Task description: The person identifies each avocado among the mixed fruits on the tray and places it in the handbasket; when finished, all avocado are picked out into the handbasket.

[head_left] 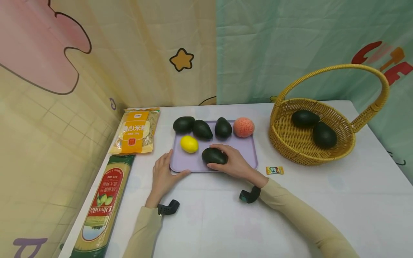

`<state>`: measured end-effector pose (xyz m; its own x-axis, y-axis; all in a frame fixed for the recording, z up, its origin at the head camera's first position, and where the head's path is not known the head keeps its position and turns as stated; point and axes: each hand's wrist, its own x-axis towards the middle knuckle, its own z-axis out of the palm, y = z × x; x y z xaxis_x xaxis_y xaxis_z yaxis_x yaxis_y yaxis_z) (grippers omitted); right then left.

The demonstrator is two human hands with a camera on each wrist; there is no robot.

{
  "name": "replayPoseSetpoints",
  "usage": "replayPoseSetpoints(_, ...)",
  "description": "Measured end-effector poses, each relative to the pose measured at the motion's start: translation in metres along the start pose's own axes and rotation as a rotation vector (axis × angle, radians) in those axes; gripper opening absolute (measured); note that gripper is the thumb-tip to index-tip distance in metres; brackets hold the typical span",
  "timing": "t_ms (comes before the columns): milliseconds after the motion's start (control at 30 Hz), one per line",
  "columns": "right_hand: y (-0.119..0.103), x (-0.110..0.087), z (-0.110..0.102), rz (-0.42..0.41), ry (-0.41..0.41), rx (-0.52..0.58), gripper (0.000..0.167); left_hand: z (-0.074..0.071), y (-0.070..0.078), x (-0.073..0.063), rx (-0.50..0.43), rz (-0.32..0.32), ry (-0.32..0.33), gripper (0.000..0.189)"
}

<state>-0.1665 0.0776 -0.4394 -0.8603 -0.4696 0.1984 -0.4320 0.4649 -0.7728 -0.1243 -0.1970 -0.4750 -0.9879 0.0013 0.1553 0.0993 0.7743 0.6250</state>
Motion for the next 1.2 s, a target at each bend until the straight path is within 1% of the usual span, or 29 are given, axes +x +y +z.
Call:
replayPoseSetpoints(167, -0.001, -0.001, -0.002, 0.037, 0.021, 0.030, 0.063, 0.000, -0.001, 0.000, 0.000, -0.005, -0.003, 0.102)
replayPoseSetpoints(300, -0.002, -0.003, -0.004, 0.042, 0.050, 0.067, 0.065, -0.001, -0.001, 0.000, -0.002, -0.016, -0.016, 0.103)
replayPoseSetpoints(467, -0.003, -0.005, -0.007, 0.033, 0.092, 0.091, 0.064, -0.001, 0.000, -0.001, -0.006, -0.021, -0.021, 0.103)
replayPoseSetpoints(600, -0.001, -0.005, -0.010, 0.007, 0.143, 0.100, 0.060, -0.001, 0.000, -0.001, -0.007, -0.017, -0.015, 0.102)
replayPoseSetpoints(800, -0.005, -0.006, -0.018, -0.027, 0.231, 0.170, 0.056, 0.000, 0.000, 0.000, -0.010, -0.011, -0.006, 0.102)
replayPoseSetpoints(900, -0.009, -0.006, -0.024, -0.049, 0.279, 0.191, 0.056, 0.000, 0.000, 0.000, -0.008, -0.010, -0.004, 0.102)
replayPoseSetpoints(967, -0.020, -0.008, -0.030, -0.059, 0.304, 0.200, 0.054, 0.000, 0.000, 0.000, -0.007, -0.011, -0.005, 0.103)
replayPoseSetpoints(1133, -0.043, -0.013, -0.045, -0.084, 0.353, 0.270, 0.051, -0.001, 0.000, 0.000, -0.011, -0.013, -0.009, 0.103)
replayPoseSetpoints(1200, -0.044, -0.014, -0.047, -0.103, 0.381, 0.290, 0.051, 0.000, 0.000, 0.000, -0.007, -0.009, -0.005, 0.103)
